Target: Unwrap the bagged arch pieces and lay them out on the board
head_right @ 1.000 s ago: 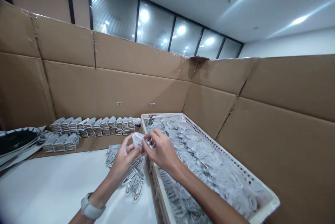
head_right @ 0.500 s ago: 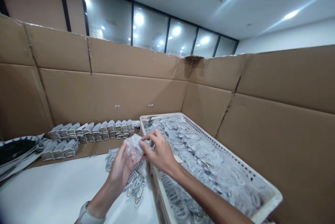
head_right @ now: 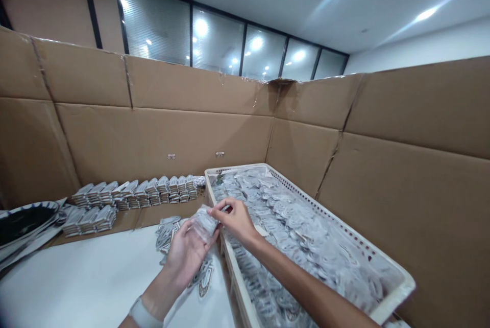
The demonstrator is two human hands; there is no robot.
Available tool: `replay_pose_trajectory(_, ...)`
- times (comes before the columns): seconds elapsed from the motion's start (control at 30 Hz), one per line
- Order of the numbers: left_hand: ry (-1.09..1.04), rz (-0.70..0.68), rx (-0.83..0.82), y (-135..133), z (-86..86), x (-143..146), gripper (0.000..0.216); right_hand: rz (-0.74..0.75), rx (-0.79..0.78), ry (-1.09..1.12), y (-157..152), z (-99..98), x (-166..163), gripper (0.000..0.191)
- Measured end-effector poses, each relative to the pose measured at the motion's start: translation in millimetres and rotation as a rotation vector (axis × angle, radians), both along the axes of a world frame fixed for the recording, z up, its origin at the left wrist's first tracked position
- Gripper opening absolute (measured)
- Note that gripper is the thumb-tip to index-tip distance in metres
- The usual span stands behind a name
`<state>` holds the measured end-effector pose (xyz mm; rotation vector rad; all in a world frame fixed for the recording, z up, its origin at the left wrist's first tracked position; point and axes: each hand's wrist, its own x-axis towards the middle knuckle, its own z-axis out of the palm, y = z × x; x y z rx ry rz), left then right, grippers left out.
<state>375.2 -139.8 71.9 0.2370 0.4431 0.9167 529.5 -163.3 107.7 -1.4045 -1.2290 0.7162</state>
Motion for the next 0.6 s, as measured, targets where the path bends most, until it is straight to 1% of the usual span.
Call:
replay_pose_trajectory(0.17,-0.037,-0.045,-0.077,2,-4.9,-1,0.026,0.009,0.079,-0.121,0,4.2,-1,0.034)
replay_pose_trajectory(0.33,-0.108,-0.078,-0.061,4,-9.5,-4,0.025,0.013,0.097,-0.139,4,-0.7,-3,0.028)
replay_pose_trajectory(0.43,-0.089,-0.083,-0.056,4,-12.3,-3,0.027,0.008,0.137,-0.173,6,-0.7,-3,0.026)
replay_pose_trajectory(0.53,-0.004,-0.096,0.001,7,-18.0,-1,0.023,-0.005,0.174,-0.186,9,5.5,0,0.028)
replay_pose_trajectory(0.6,0.093,-0.116,0.101,11,-23.9,0,0.018,-0.026,0.187,-0.179,10,14.5,5,0.032)
